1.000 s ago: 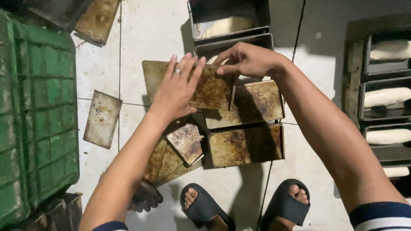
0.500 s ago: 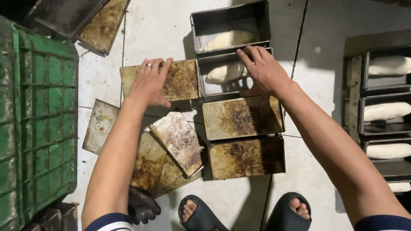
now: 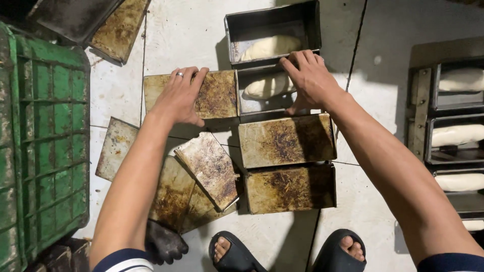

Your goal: Placing bread dough into metal baking tins and stacking them on the floor

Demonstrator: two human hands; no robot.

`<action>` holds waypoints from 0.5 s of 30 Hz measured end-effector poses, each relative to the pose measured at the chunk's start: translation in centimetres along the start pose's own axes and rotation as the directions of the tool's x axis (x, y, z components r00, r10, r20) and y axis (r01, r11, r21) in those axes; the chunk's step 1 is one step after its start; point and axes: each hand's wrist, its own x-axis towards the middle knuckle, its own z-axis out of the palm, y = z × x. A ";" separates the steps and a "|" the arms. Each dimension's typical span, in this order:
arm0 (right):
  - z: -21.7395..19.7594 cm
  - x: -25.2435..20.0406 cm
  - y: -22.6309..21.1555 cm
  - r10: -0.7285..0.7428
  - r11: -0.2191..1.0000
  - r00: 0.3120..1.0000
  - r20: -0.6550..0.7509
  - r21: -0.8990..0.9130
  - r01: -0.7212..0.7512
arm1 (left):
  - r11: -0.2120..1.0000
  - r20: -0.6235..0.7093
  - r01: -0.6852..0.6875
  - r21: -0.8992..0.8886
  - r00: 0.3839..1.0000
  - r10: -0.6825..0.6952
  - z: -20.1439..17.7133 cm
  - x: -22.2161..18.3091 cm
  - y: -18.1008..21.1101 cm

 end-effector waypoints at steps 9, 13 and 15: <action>0.3 -0.1 -0.2 -0.016 1.000 0.999 -0.045 0.000 0.016 | 0.998 0.122 0.061 0.010 0.991 -0.062 -1.2 -0.1 2.5; -0.3 -0.3 -0.2 -0.023 0.999 0.998 -0.067 0.026 0.024 | 0.995 0.000 0.010 -0.098 1.000 -0.010 0.8 1.9 5.3; -0.6 -1.4 -0.6 -0.031 0.998 0.997 -0.072 0.049 0.034 | 0.991 -0.020 -0.001 -0.136 1.000 -0.002 0.4 1.2 6.6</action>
